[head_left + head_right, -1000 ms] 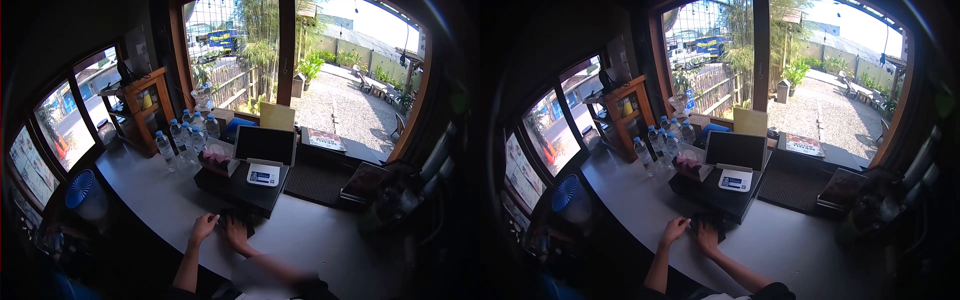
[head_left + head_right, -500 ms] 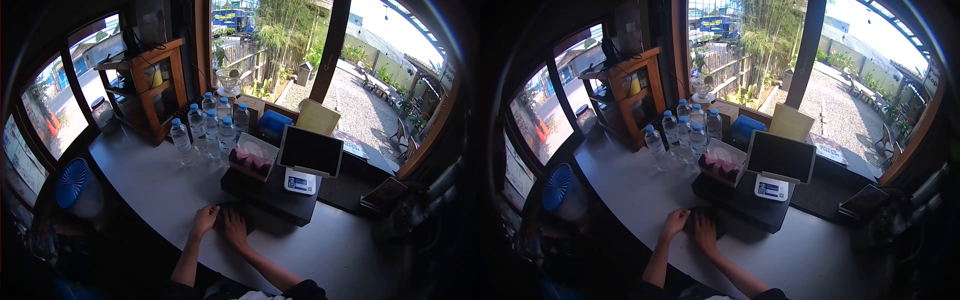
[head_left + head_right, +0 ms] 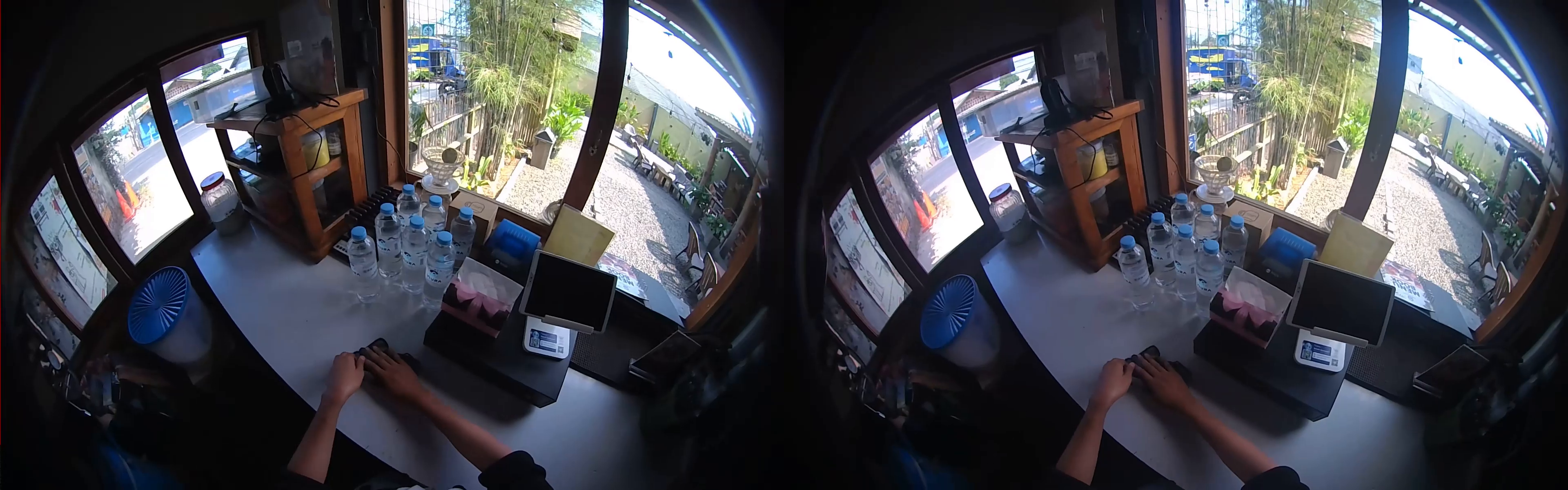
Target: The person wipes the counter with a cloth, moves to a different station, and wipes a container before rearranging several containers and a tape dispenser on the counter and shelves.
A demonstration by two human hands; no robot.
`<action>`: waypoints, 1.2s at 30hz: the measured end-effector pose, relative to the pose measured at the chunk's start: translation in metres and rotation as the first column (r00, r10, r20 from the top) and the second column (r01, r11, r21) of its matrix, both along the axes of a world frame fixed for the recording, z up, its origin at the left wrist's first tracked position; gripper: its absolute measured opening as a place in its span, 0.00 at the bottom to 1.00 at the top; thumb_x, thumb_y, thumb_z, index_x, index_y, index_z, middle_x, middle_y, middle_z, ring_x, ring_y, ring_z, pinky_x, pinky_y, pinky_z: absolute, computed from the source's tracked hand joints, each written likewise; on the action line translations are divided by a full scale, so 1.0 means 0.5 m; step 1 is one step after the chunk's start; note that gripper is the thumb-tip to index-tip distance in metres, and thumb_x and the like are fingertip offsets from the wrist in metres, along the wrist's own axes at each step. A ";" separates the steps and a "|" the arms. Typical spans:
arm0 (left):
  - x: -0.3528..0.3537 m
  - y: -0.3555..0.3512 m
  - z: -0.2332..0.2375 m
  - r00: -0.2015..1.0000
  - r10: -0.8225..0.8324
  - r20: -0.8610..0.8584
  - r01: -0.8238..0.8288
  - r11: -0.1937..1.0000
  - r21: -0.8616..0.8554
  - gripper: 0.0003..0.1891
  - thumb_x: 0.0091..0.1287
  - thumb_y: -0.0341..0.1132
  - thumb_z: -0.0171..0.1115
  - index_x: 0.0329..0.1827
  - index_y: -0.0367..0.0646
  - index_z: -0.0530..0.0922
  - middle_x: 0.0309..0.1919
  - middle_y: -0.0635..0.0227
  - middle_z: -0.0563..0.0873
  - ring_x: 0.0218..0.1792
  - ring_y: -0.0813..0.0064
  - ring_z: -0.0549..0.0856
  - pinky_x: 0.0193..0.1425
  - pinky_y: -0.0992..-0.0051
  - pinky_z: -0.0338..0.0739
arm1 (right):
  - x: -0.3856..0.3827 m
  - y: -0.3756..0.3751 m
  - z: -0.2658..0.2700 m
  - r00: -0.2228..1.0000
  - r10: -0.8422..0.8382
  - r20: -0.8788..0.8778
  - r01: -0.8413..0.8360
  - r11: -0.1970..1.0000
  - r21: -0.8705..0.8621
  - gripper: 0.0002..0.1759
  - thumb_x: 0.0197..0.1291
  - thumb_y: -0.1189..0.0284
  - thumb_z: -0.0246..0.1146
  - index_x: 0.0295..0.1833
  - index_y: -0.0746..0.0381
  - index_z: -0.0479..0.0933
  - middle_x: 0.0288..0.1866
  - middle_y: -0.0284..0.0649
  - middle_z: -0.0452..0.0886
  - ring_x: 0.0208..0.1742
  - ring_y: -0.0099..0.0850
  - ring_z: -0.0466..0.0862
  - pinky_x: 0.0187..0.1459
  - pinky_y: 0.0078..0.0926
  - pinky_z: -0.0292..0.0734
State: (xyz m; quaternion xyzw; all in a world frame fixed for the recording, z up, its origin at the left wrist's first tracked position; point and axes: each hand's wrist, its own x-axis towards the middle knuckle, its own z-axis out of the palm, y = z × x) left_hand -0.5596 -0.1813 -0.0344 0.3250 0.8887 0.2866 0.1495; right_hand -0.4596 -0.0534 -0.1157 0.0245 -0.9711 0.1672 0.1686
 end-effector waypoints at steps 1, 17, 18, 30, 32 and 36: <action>0.000 -0.001 0.010 1.000 0.004 0.020 -0.004 1.000 0.014 0.16 0.71 0.38 0.56 0.42 0.30 0.83 0.43 0.46 0.85 0.48 0.46 0.82 0.55 0.56 0.76 | -0.007 0.010 -0.001 0.998 -0.068 -0.013 0.068 0.998 0.017 0.30 0.66 0.62 0.55 0.73 0.58 0.64 0.76 0.46 0.62 0.78 0.43 0.60 0.74 0.50 0.53; -0.182 -0.050 -0.040 0.988 0.148 -0.039 -0.149 0.989 -0.026 0.17 0.70 0.47 0.58 0.42 0.41 0.84 0.44 0.53 0.85 0.50 0.49 0.82 0.54 0.59 0.77 | -0.218 -0.039 -0.006 0.784 -0.620 -0.011 0.619 0.784 -0.051 0.36 0.62 0.58 0.58 0.71 0.66 0.64 0.75 0.58 0.60 0.77 0.51 0.58 0.76 0.54 0.46; -0.222 -0.064 -0.049 0.977 0.164 -0.139 -0.173 0.983 -0.056 0.17 0.70 0.47 0.57 0.42 0.42 0.84 0.44 0.54 0.85 0.51 0.49 0.81 0.54 0.58 0.77 | -0.258 -0.073 -0.025 0.807 -0.590 -0.036 0.589 0.807 -0.031 0.35 0.63 0.59 0.56 0.72 0.66 0.64 0.75 0.58 0.60 0.77 0.51 0.58 0.76 0.54 0.46; -0.618 -0.259 -0.094 0.996 0.075 -0.057 -0.065 0.986 0.151 0.14 0.66 0.42 0.63 0.43 0.39 0.84 0.39 0.53 0.84 0.48 0.54 0.80 0.54 0.58 0.75 | -0.701 -0.137 0.042 1.000 -0.028 0.011 0.029 0.997 -0.066 0.32 0.58 0.68 0.62 0.71 0.51 0.68 0.76 0.38 0.64 0.78 0.36 0.60 0.77 0.44 0.50; -0.643 -0.267 -0.103 0.999 0.047 -0.023 -0.042 0.984 0.171 0.16 0.68 0.44 0.62 0.44 0.37 0.83 0.39 0.52 0.85 0.44 0.56 0.83 0.51 0.60 0.78 | -0.726 -0.144 0.051 1.000 -0.005 -0.008 0.004 0.996 -0.085 0.32 0.57 0.69 0.63 0.70 0.51 0.70 0.75 0.37 0.65 0.77 0.37 0.61 0.77 0.44 0.52; -0.675 -0.257 -0.062 0.862 0.146 0.485 -0.182 0.983 0.028 0.22 0.70 0.48 0.60 0.51 0.34 0.79 0.42 0.53 0.84 0.35 0.62 0.87 0.40 0.67 0.83 | -0.762 -0.162 0.053 0.992 0.126 -0.005 -0.125 0.984 -0.126 0.31 0.54 0.69 0.65 0.67 0.52 0.73 0.75 0.36 0.67 0.77 0.37 0.62 0.76 0.44 0.55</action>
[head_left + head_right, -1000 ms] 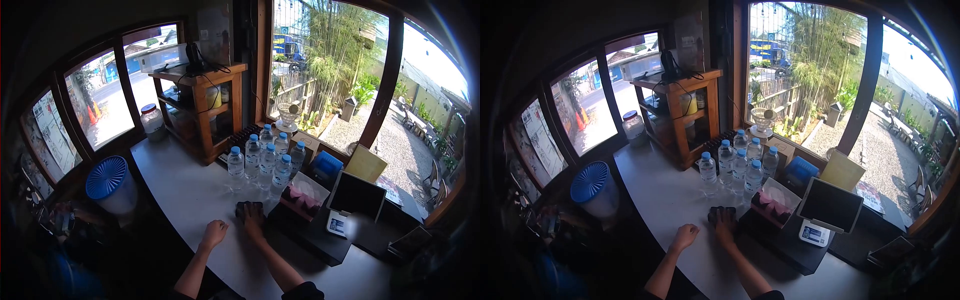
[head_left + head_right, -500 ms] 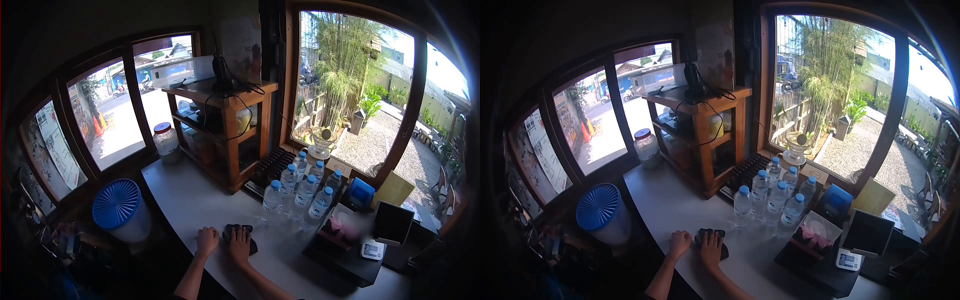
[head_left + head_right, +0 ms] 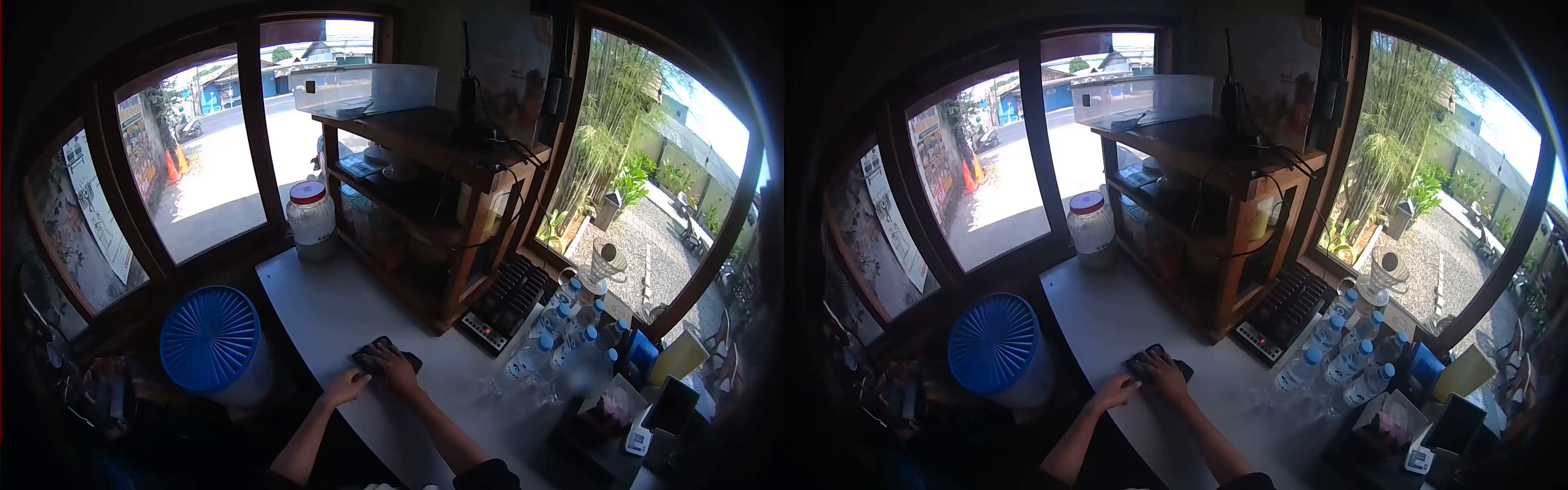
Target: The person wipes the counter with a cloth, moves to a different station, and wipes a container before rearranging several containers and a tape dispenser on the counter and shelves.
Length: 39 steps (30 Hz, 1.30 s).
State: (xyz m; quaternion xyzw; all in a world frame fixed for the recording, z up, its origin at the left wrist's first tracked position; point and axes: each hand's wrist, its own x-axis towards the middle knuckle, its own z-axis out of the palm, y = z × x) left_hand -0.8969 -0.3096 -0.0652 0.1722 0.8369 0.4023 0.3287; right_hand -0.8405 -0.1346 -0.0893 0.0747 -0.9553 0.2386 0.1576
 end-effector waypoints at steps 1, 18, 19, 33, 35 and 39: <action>-0.008 -0.001 -0.004 0.999 0.045 0.010 -0.045 0.997 0.059 0.26 0.71 0.50 0.58 0.59 0.35 0.75 0.42 0.57 0.83 0.28 0.65 0.87 0.34 0.70 0.84 | -0.020 0.000 -0.021 0.997 0.073 -0.035 -0.074 0.997 -0.028 0.29 0.53 0.72 0.65 0.65 0.53 0.76 0.71 0.39 0.72 0.75 0.40 0.65 0.74 0.43 0.59; -0.267 -0.058 -0.005 0.957 -0.178 -0.231 0.192 0.981 0.042 0.22 0.74 0.50 0.54 0.58 0.40 0.76 0.51 0.56 0.83 0.52 0.61 0.83 0.56 0.64 0.78 | -0.368 0.217 0.040 0.789 -0.590 -0.171 0.598 0.802 -0.008 0.26 0.69 0.57 0.56 0.67 0.60 0.71 0.70 0.50 0.69 0.71 0.50 0.68 0.66 0.45 0.67; -0.288 -0.062 -0.009 0.980 -0.169 -0.105 0.180 0.979 0.099 0.22 0.74 0.50 0.54 0.58 0.40 0.76 0.51 0.57 0.83 0.52 0.63 0.83 0.55 0.65 0.78 | -0.387 0.222 0.023 0.774 -0.633 -0.026 0.626 0.758 0.183 0.31 0.66 0.50 0.57 0.68 0.58 0.70 0.75 0.51 0.61 0.76 0.51 0.60 0.71 0.48 0.61; -0.408 0.000 0.005 0.944 -0.157 0.291 0.158 0.987 0.019 0.29 0.73 0.58 0.51 0.60 0.39 0.74 0.45 0.55 0.85 0.45 0.66 0.86 0.46 0.67 0.83 | -0.387 0.220 0.038 0.773 -0.635 -0.001 0.533 0.650 -0.541 0.18 0.62 0.68 0.67 0.55 0.64 0.81 0.50 0.47 0.86 0.52 0.33 0.85 0.51 0.31 0.78; -0.409 0.021 0.004 0.988 -0.092 0.127 0.089 0.996 0.030 0.28 0.73 0.56 0.52 0.59 0.38 0.75 0.45 0.53 0.85 0.45 0.61 0.86 0.47 0.64 0.82 | -0.368 0.153 0.039 0.824 -0.565 -0.038 0.457 0.702 -0.547 0.17 0.63 0.69 0.65 0.54 0.66 0.80 0.48 0.47 0.86 0.50 0.32 0.85 0.50 0.29 0.78; -0.422 0.036 0.008 0.978 0.075 -0.197 -0.041 0.984 0.172 0.23 0.73 0.50 0.54 0.57 0.39 0.78 0.46 0.52 0.85 0.49 0.52 0.84 0.55 0.58 0.76 | -0.301 0.036 0.104 0.879 -0.356 0.317 0.475 0.713 -0.516 0.15 0.67 0.68 0.63 0.52 0.68 0.80 0.43 0.46 0.86 0.46 0.32 0.85 0.47 0.29 0.77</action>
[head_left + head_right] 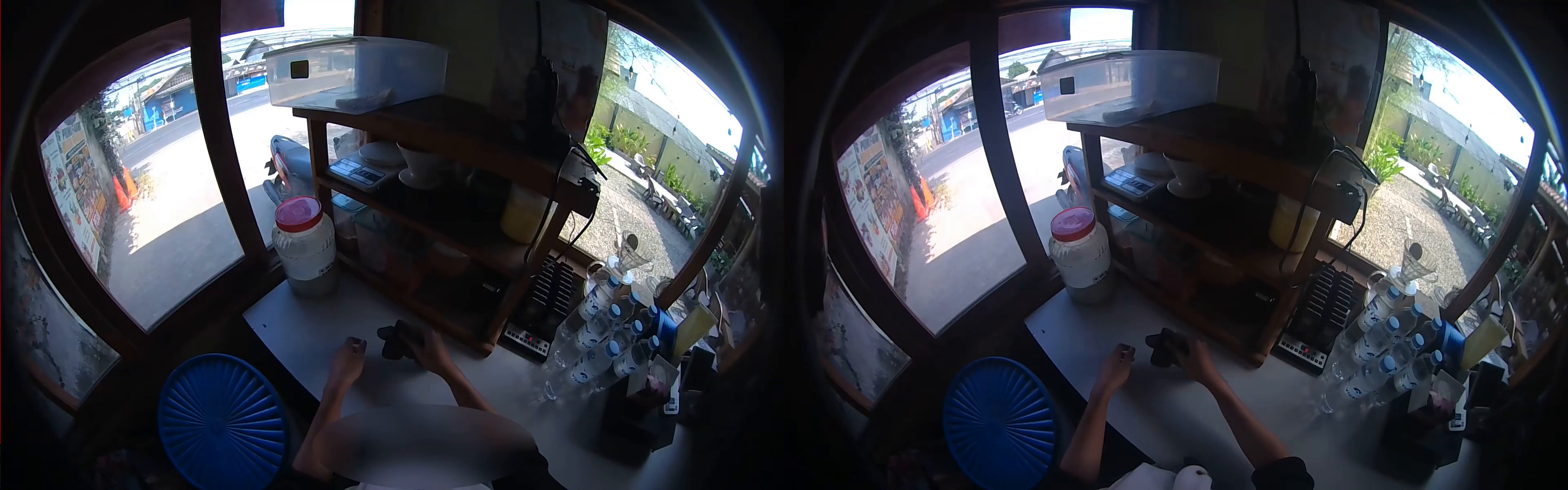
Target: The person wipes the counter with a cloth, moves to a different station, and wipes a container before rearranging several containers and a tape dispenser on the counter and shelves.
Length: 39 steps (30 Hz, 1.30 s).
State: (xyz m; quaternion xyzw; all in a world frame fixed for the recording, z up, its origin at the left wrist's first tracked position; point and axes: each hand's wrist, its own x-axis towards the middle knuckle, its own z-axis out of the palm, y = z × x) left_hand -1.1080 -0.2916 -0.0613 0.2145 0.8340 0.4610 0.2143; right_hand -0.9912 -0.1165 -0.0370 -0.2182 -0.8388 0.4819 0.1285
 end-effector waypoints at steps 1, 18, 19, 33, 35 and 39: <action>-0.004 0.006 0.007 0.999 0.029 -0.032 -0.027 0.998 0.057 0.22 0.72 0.48 0.54 0.56 0.39 0.78 0.47 0.52 0.85 0.51 0.51 0.83 0.58 0.57 0.74 | 0.001 0.007 -0.001 0.967 -0.144 -0.212 0.168 0.981 0.101 0.15 0.67 0.67 0.62 0.51 0.68 0.80 0.41 0.47 0.86 0.44 0.33 0.85 0.46 0.30 0.77; 0.018 -0.007 -0.008 0.930 -0.165 -0.329 0.121 0.981 -0.151 0.15 0.68 0.43 0.63 0.51 0.44 0.81 0.58 0.54 0.76 0.63 0.50 0.71 0.68 0.57 0.67 | -0.154 0.108 -0.088 0.830 -0.477 -0.289 0.558 0.707 0.436 0.15 0.65 0.65 0.61 0.37 0.67 0.79 0.34 0.51 0.84 0.42 0.51 0.82 0.45 0.48 0.75; 0.011 -0.010 -0.013 0.928 -0.181 -0.324 0.135 0.978 -0.158 0.15 0.68 0.43 0.63 0.51 0.45 0.81 0.57 0.53 0.77 0.63 0.49 0.71 0.68 0.57 0.67 | -0.159 0.112 -0.084 0.826 -0.498 -0.263 0.563 0.728 0.391 0.15 0.65 0.65 0.61 0.39 0.68 0.80 0.35 0.51 0.84 0.42 0.50 0.84 0.44 0.47 0.75; -0.029 0.008 -0.036 0.874 -0.316 -0.369 0.211 0.931 -0.297 0.19 0.69 0.47 0.60 0.48 0.40 0.81 0.58 0.54 0.77 0.65 0.52 0.67 0.69 0.53 0.60 | 0.022 0.090 0.079 0.568 -0.409 -0.714 0.750 0.614 0.245 0.12 0.64 0.74 0.61 0.52 0.65 0.80 0.43 0.50 0.81 0.47 0.43 0.80 0.49 0.37 0.72; -0.026 0.007 -0.048 0.858 -0.339 -0.385 0.210 0.917 -0.340 0.19 0.69 0.47 0.60 0.50 0.41 0.80 0.60 0.55 0.75 0.66 0.53 0.66 0.67 0.51 0.63 | 0.021 0.103 0.048 0.640 -0.299 -0.708 0.750 0.445 0.490 0.12 0.64 0.70 0.61 0.50 0.62 0.80 0.44 0.49 0.78 0.51 0.48 0.76 0.53 0.43 0.70; -0.003 0.004 -0.039 0.924 -0.217 -0.316 0.121 0.947 -0.296 0.19 0.68 0.47 0.61 0.55 0.44 0.76 0.63 0.58 0.69 0.67 0.55 0.64 0.63 0.47 0.68 | 0.028 0.097 -0.079 0.793 -0.476 -0.379 0.561 0.331 0.758 0.13 0.67 0.62 0.59 0.46 0.60 0.80 0.40 0.50 0.80 0.46 0.48 0.78 0.50 0.47 0.71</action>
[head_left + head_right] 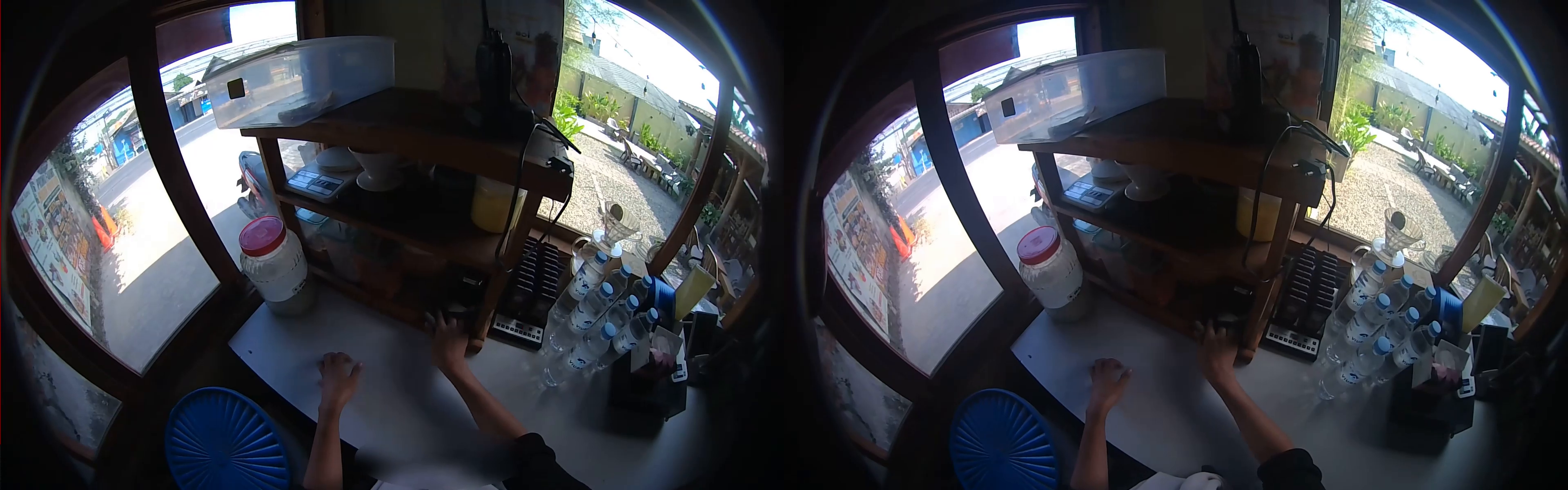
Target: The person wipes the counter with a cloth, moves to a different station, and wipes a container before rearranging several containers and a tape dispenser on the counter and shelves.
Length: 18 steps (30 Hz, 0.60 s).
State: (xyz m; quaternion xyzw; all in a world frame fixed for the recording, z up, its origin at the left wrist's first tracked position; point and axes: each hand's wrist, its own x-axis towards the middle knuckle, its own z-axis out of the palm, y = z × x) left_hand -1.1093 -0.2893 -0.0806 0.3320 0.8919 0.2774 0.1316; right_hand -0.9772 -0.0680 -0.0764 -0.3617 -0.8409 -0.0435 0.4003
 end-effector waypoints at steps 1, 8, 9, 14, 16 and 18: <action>0.015 0.001 0.027 0.998 0.048 0.047 -0.048 0.999 0.005 0.19 0.68 0.47 0.62 0.56 0.45 0.75 0.63 0.59 0.67 0.68 0.55 0.64 0.62 0.46 0.69 | -0.001 0.005 -0.027 0.995 -0.046 0.083 0.053 0.996 -0.075 0.14 0.68 0.61 0.58 0.44 0.60 0.81 0.39 0.51 0.81 0.45 0.48 0.79 0.50 0.47 0.72; 0.034 0.005 0.050 0.996 0.079 0.042 -0.078 0.996 -0.036 0.18 0.68 0.46 0.62 0.54 0.45 0.75 0.62 0.58 0.68 0.68 0.54 0.63 0.61 0.43 0.68 | -0.064 0.016 0.014 0.989 -0.100 0.107 0.121 0.970 -0.213 0.19 0.71 0.58 0.53 0.35 0.61 0.79 0.33 0.50 0.83 0.42 0.48 0.82 0.46 0.46 0.74; 0.036 0.005 0.049 0.996 0.084 0.040 -0.082 0.996 -0.035 0.19 0.68 0.46 0.62 0.54 0.45 0.75 0.62 0.57 0.68 0.68 0.54 0.63 0.61 0.42 0.68 | -0.085 0.023 0.011 0.996 -0.056 0.063 0.070 0.964 -0.255 0.19 0.71 0.59 0.53 0.34 0.61 0.79 0.33 0.51 0.83 0.42 0.48 0.82 0.45 0.47 0.74; 0.034 0.010 0.042 0.995 0.097 0.018 -0.097 0.995 -0.017 0.20 0.68 0.48 0.62 0.55 0.44 0.74 0.63 0.54 0.68 0.68 0.52 0.63 0.60 0.40 0.68 | -0.183 0.035 0.033 0.991 0.112 -0.073 -0.134 0.796 -0.591 0.19 0.72 0.62 0.52 0.37 0.66 0.80 0.38 0.59 0.83 0.46 0.54 0.83 0.46 0.49 0.76; 0.031 0.008 0.043 0.996 0.093 0.015 -0.093 0.995 -0.021 0.21 0.68 0.49 0.61 0.56 0.44 0.74 0.63 0.54 0.68 0.68 0.50 0.64 0.60 0.40 0.68 | -0.193 0.020 0.072 0.989 0.107 -0.102 -0.148 0.701 -0.698 0.21 0.72 0.61 0.52 0.42 0.69 0.81 0.42 0.63 0.82 0.51 0.55 0.82 0.51 0.49 0.75; 0.022 0.007 0.038 0.996 0.086 0.014 -0.085 0.996 -0.020 0.22 0.68 0.49 0.61 0.56 0.44 0.74 0.63 0.53 0.67 0.68 0.49 0.64 0.60 0.40 0.68 | -0.186 0.044 0.071 0.972 0.122 -0.199 -0.232 0.603 -0.764 0.23 0.73 0.60 0.51 0.50 0.71 0.80 0.46 0.60 0.83 0.52 0.51 0.83 0.53 0.44 0.75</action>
